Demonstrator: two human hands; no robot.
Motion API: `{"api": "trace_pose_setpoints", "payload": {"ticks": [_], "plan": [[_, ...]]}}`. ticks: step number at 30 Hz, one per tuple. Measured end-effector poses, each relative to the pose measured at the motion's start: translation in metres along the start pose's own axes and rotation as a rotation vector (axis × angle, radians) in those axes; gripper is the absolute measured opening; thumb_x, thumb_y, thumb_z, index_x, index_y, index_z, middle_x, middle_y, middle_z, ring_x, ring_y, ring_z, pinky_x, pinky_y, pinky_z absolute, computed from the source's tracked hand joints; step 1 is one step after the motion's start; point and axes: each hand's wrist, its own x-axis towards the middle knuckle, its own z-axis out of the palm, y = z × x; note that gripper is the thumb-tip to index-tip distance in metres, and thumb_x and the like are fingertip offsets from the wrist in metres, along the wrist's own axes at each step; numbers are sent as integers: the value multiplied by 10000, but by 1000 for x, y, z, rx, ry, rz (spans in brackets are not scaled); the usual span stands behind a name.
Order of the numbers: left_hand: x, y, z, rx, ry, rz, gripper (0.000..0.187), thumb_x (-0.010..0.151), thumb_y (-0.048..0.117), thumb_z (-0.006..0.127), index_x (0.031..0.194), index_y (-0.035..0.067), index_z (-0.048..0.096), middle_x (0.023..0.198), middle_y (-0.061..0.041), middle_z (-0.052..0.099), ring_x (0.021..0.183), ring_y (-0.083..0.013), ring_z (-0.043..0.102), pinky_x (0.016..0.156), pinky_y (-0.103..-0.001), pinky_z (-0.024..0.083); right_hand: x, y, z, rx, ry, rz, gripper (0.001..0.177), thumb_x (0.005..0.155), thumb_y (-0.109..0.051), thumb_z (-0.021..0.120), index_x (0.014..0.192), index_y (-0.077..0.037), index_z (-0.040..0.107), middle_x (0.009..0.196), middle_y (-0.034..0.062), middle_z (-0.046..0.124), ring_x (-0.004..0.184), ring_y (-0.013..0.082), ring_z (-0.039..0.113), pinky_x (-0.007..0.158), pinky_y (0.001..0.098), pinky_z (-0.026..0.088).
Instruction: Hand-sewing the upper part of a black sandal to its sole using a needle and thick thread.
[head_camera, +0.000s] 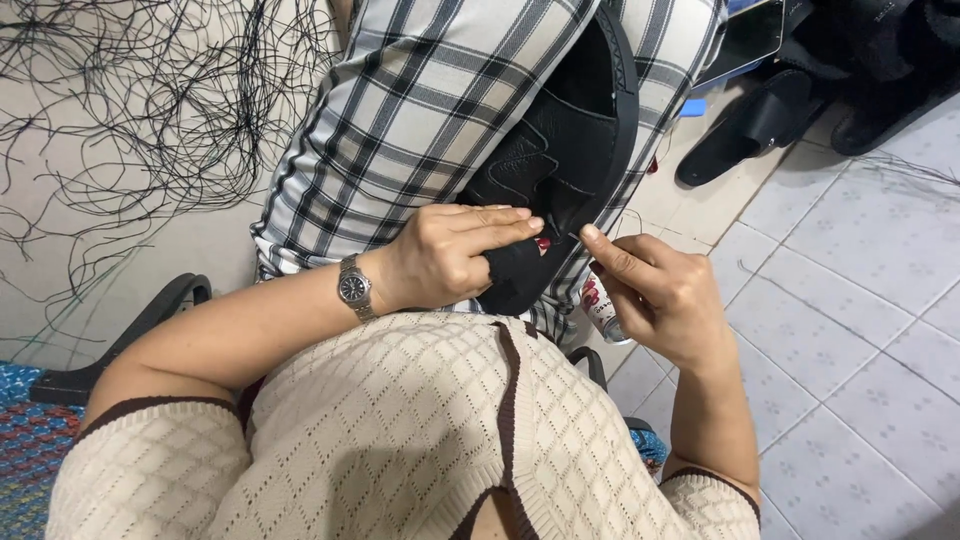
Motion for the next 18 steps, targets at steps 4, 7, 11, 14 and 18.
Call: {"api": "trace_pose_setpoints", "payload": {"ticks": [4, 7, 11, 14, 18], "plan": [[0, 1, 0, -3, -14, -7, 173, 875, -55, 637, 751, -45, 757, 967, -175, 774, 922, -317, 765, 750, -371, 634, -3, 14, 10, 87, 29, -35, 413, 842, 28, 658, 1226, -91, 752, 862, 174, 736, 609, 369, 685, 469, 452, 523], [2, 1, -2, -2, -14, -16, 169, 870, -60, 635, 755, -51, 758, 968, -181, 775, 920, -320, 766, 752, -374, 636, 1, 11, 11, 87, 56, -57, 400, 844, 27, 666, 1218, -83, 757, 853, 173, 734, 624, 373, 693, 476, 459, 528], [2, 2, -2, -8, -19, -17, 165, 873, -71, 627, 786, -65, 766, 951, -195, 773, 914, -328, 764, 766, -383, 637, 3, 4, 9, 23, 78, -66, 420, 831, 44, 672, 1219, -85, 764, 818, 181, 733, 620, 366, 706, 478, 454, 546], [0, 2, -2, -7, -23, -29, 152, 895, -44, 635, 828, -65, 769, 961, -187, 777, 921, -321, 767, 773, -382, 635, 2, 11, 14, 59, 112, -107, 392, 839, 35, 668, 1202, -73, 767, 819, 183, 733, 636, 377, 708, 490, 464, 549], [0, 2, -2, -8, -11, -49, 151, 897, -44, 628, 852, -75, 768, 960, -191, 777, 920, -325, 768, 768, -385, 635, 0, 23, 21, 93, 134, -143, 375, 832, 18, 672, 1179, -74, 780, 833, 179, 740, 640, 372, 710, 507, 460, 559]]}}
